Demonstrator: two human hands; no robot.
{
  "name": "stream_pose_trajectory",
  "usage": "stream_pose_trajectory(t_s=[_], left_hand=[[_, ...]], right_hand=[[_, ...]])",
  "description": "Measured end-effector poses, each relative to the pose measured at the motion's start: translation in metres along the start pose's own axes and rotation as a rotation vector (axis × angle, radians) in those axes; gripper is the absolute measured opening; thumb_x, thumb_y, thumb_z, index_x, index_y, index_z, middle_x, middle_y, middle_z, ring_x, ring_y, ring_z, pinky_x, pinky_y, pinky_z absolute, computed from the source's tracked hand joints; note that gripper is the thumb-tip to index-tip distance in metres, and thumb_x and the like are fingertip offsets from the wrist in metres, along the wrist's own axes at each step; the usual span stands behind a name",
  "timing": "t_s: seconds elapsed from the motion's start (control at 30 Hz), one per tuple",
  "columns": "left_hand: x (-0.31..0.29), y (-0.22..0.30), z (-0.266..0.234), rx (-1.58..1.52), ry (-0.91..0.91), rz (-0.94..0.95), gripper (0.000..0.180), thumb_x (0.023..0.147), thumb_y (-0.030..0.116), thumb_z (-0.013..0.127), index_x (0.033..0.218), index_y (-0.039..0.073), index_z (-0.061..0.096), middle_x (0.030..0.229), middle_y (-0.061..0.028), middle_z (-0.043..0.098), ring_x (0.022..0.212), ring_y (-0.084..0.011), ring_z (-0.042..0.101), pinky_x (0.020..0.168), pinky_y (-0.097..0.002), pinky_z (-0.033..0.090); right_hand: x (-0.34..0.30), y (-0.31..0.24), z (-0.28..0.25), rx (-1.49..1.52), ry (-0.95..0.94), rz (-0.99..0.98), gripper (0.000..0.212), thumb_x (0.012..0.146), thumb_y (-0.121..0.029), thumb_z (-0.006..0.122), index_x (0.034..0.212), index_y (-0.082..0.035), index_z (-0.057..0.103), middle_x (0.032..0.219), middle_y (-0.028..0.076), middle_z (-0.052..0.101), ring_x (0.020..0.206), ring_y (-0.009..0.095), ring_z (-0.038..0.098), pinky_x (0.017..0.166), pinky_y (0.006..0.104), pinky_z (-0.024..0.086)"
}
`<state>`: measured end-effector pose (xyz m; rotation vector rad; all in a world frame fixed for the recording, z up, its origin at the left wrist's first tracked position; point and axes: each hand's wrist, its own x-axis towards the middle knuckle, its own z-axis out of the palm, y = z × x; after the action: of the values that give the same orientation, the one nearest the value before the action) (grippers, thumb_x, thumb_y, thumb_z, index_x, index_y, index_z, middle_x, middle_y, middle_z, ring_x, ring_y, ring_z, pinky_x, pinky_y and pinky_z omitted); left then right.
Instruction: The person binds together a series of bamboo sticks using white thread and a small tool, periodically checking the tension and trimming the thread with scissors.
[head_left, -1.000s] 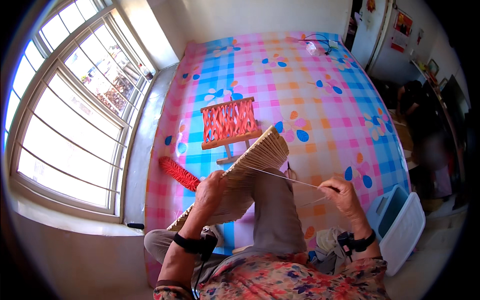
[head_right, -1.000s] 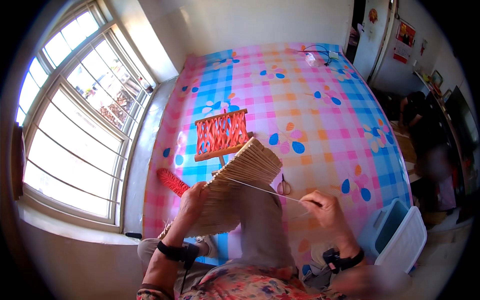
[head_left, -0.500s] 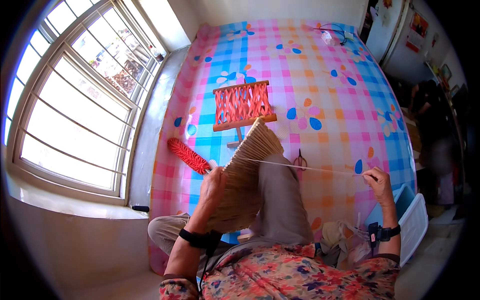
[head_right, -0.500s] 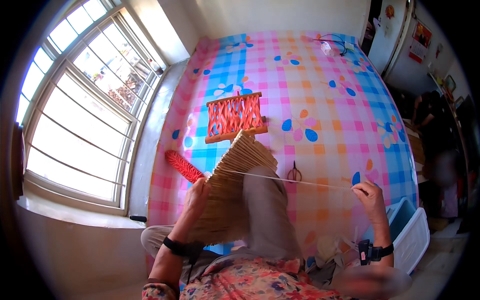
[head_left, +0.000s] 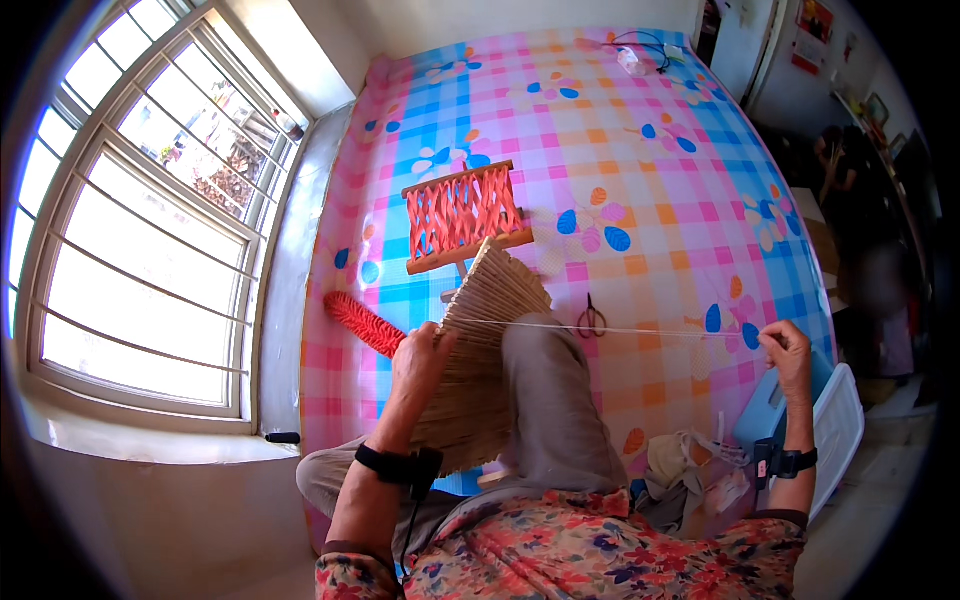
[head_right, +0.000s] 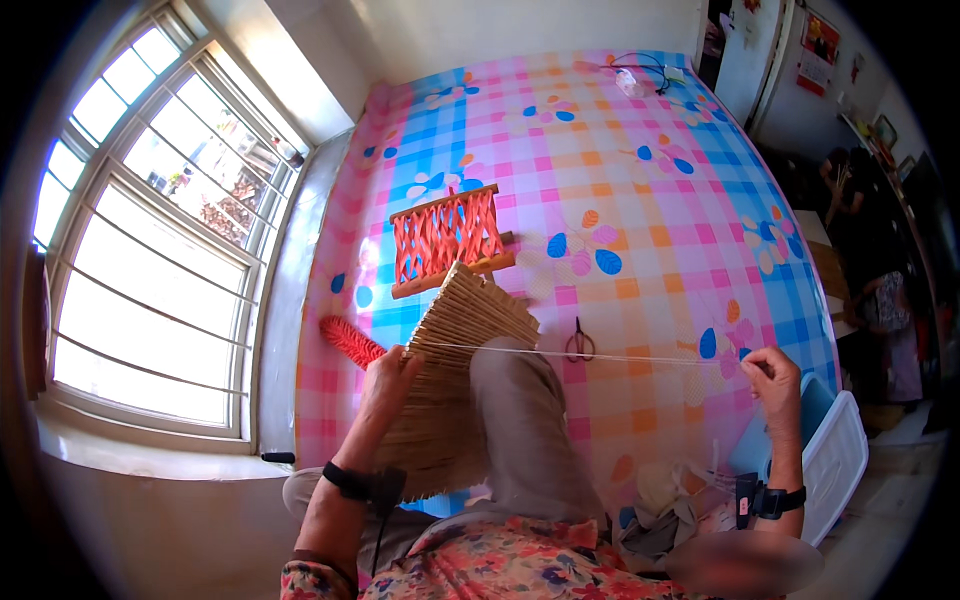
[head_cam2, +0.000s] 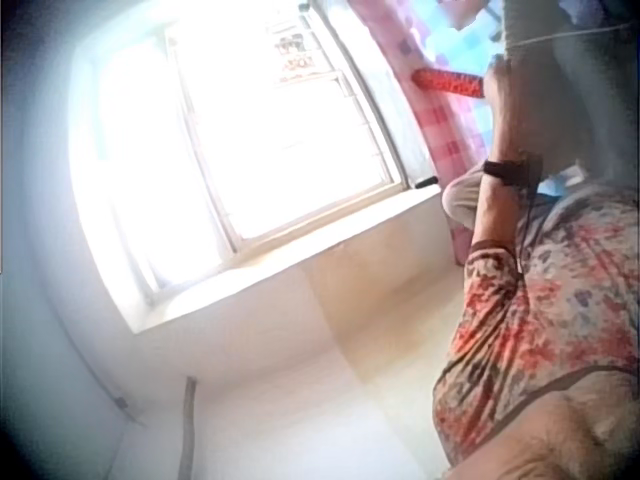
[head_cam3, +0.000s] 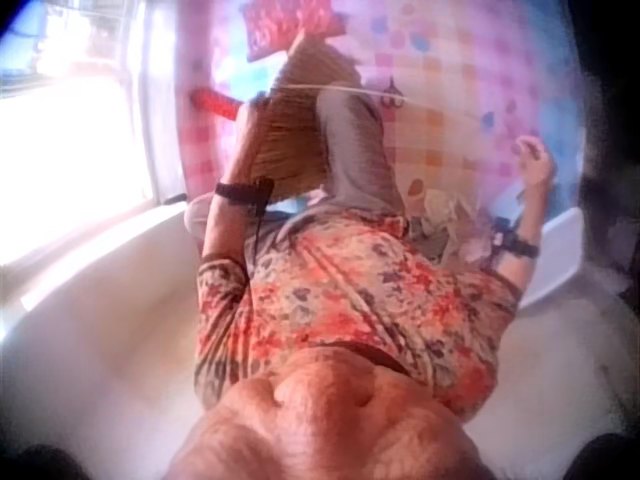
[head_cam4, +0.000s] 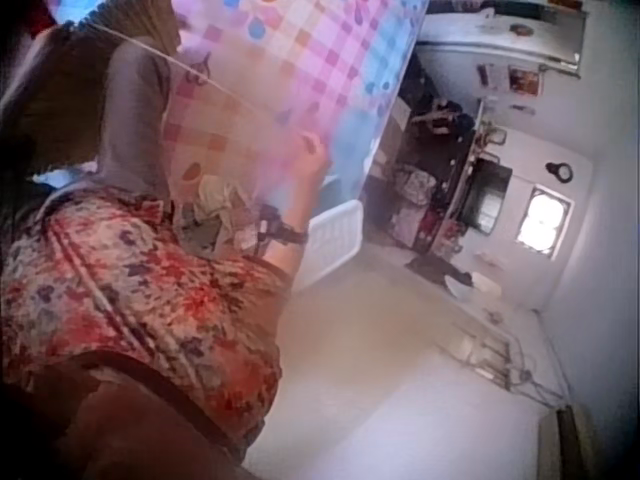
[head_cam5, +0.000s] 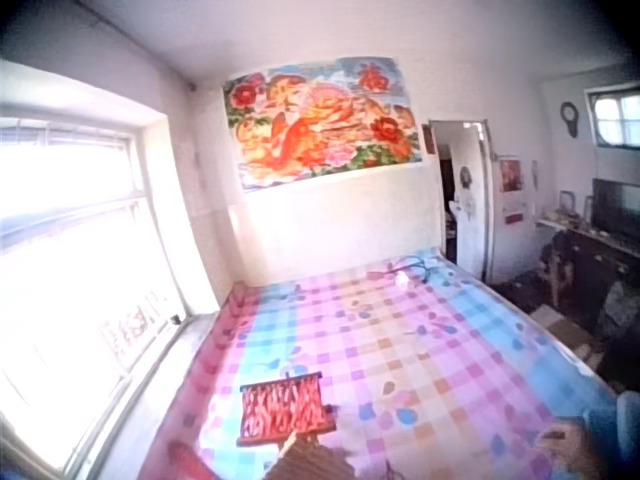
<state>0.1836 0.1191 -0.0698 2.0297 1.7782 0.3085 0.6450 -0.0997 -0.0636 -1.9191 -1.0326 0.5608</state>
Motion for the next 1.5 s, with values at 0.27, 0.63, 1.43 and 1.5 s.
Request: stream_pose_trajectory(t_s=[0.27, 0.63, 1.43, 1.5], left_hand=[[0.004, -0.003, 0.003, 0.042, -0.03, 0.062, 0.037, 0.087, 0.035, 0.056, 0.08, -0.001, 0.058, 0.081, -0.0224, 0.06, 0.081, -0.0408, 0.058, 0.071, -0.0489, 0.044], [-0.001, 0.001, -0.001, -0.073, -0.027, 0.089, 0.034, 0.086, 0.032, 0.06, 0.078, -0.001, 0.057, 0.075, -0.0221, 0.058, 0.074, -0.0408, 0.058, 0.065, -0.0467, 0.044], [0.004, -0.006, -0.004, -0.228, -0.104, 0.1, 0.021, 0.083, 0.018, 0.065, 0.096, 0.001, 0.063, 0.084, -0.018, 0.062, 0.076, -0.0339, 0.061, 0.067, -0.0388, 0.047], [0.003, -0.004, -0.004, -0.222, -0.098, 0.098, 0.021, 0.083, 0.018, 0.065, 0.095, 0.001, 0.063, 0.083, -0.018, 0.062, 0.076, -0.0341, 0.061, 0.067, -0.039, 0.046]], right_hand=[[0.017, 0.005, 0.002, 0.463, 0.161, 0.032, 0.012, 0.089, -0.016, 0.062, 0.089, -0.006, 0.055, 0.068, 0.002, 0.056, 0.053, 0.009, 0.053, 0.044, 0.0212, 0.043], [0.039, -0.147, 0.102, 0.968, -0.065, -0.273, 0.013, 0.086, -0.014, 0.062, 0.089, -0.005, 0.054, 0.094, 0.013, 0.062, 0.067, 0.014, 0.064, 0.063, 0.0282, 0.054], [0.006, -0.142, 0.325, 0.382, -0.513, -0.467, 0.011, 0.082, -0.008, 0.063, 0.086, -0.004, 0.053, 0.077, 0.014, 0.061, 0.071, 0.034, 0.062, 0.061, 0.0408, 0.049], [0.006, -0.137, 0.328, 0.381, -0.492, -0.557, 0.011, 0.081, -0.008, 0.063, 0.088, -0.004, 0.055, 0.079, 0.014, 0.06, 0.073, 0.033, 0.061, 0.063, 0.0406, 0.049]])
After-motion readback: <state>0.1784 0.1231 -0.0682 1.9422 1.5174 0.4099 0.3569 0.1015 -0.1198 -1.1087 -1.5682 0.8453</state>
